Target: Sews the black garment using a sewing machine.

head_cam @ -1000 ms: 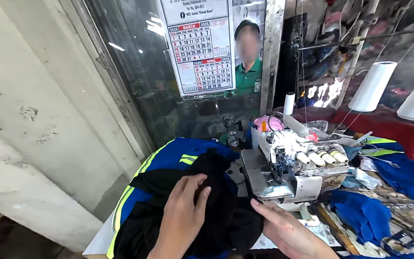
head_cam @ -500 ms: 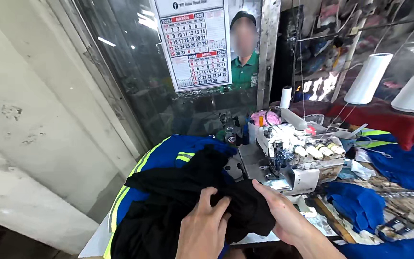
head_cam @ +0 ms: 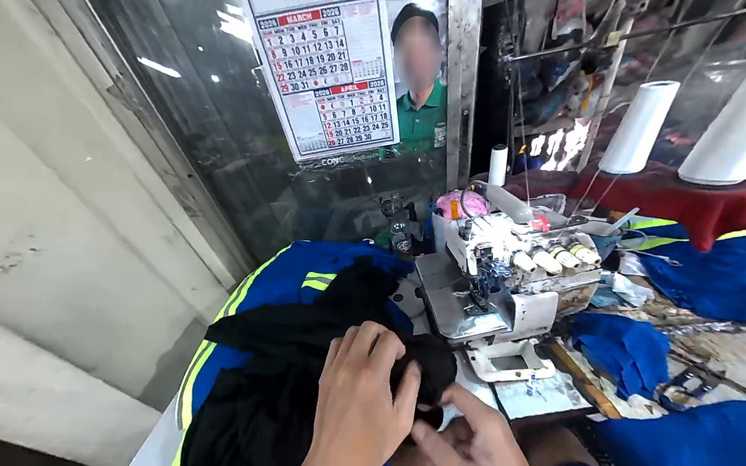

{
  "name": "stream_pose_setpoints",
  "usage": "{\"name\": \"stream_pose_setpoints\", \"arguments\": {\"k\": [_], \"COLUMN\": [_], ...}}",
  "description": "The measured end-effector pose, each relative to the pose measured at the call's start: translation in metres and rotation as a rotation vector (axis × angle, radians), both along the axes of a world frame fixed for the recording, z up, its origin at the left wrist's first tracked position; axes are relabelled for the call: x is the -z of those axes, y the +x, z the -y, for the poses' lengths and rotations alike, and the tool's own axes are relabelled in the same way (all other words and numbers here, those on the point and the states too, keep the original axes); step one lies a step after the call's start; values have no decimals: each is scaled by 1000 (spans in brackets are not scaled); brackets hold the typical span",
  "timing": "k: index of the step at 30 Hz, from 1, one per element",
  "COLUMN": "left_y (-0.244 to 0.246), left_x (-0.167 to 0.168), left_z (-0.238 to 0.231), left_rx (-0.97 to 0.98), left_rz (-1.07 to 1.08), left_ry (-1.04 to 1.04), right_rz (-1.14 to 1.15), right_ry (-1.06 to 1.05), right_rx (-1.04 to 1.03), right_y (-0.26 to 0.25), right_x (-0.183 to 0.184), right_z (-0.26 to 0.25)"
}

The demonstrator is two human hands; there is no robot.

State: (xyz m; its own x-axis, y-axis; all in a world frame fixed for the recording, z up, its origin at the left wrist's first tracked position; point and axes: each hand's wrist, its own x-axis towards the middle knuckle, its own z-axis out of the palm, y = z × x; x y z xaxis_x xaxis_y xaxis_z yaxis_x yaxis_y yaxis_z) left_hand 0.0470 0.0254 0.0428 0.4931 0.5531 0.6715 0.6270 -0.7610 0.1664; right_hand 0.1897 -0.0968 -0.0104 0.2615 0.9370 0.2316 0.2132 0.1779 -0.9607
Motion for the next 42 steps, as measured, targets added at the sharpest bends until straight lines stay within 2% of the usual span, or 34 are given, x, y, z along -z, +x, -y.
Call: {"name": "stream_pose_setpoints", "arguments": {"k": [3, 6, 8, 10, 12, 14, 18, 21, 23, 26, 28, 30, 32, 37, 42], "left_y": [-10, -24, -27, -30, -40, -48, -47, -48, -52, -56, -45, -33, -25, -25, -16], "left_x": [-9, -9, -6, 0, 1, 3, 7, 7, -4, -11, 8, 39, 53, 20, -3], "left_z": [-6, -6, -5, -10, -21, -30, -42, -45, -32, 8, 18, 10, 0, 4, -8], "left_rx": [96, 161, 134, 71, 17, -11, -38, 31, 63, 86, 37, -21, -32, 70, 177], "left_rz": [8, -35, -116, -103, -58, -18, 62, -52, -35, 141, 147, 86, 90, 169, 99], "left_ry": [-70, -213, -292, -242, -157, -114, -82, -254, -254, -241, -240, -175, -119, -239, -286], "right_rz": [-254, -562, -812, -978, -1014, -970, -727, -572, -469, -384, -377, -359, -284, -68, 26], "right_ry": [-11, 64, 90, 110, 133, 124, 34, -3, -51, -71, -73, -112, -107, 42, 56], "right_rx": [91, -9, -92, -133, -164, -129, -114, -188, -152, -114, -101, -79, -84, -88, -40], "right_y": [6, 20, 27, 33, 41, 48, 53, 53, 51, 54, 53, 51, 56, 77, 80], "right_x": [-16, -26, -25, -23, -19, -12, 2, 2, -13, -15, -15, -17, -16, 10, 2], "right_z": [-22, -26, -30, -33, -32, -28, -26, -24, -20, -14, -14, -13, -12, -17, -11]}}
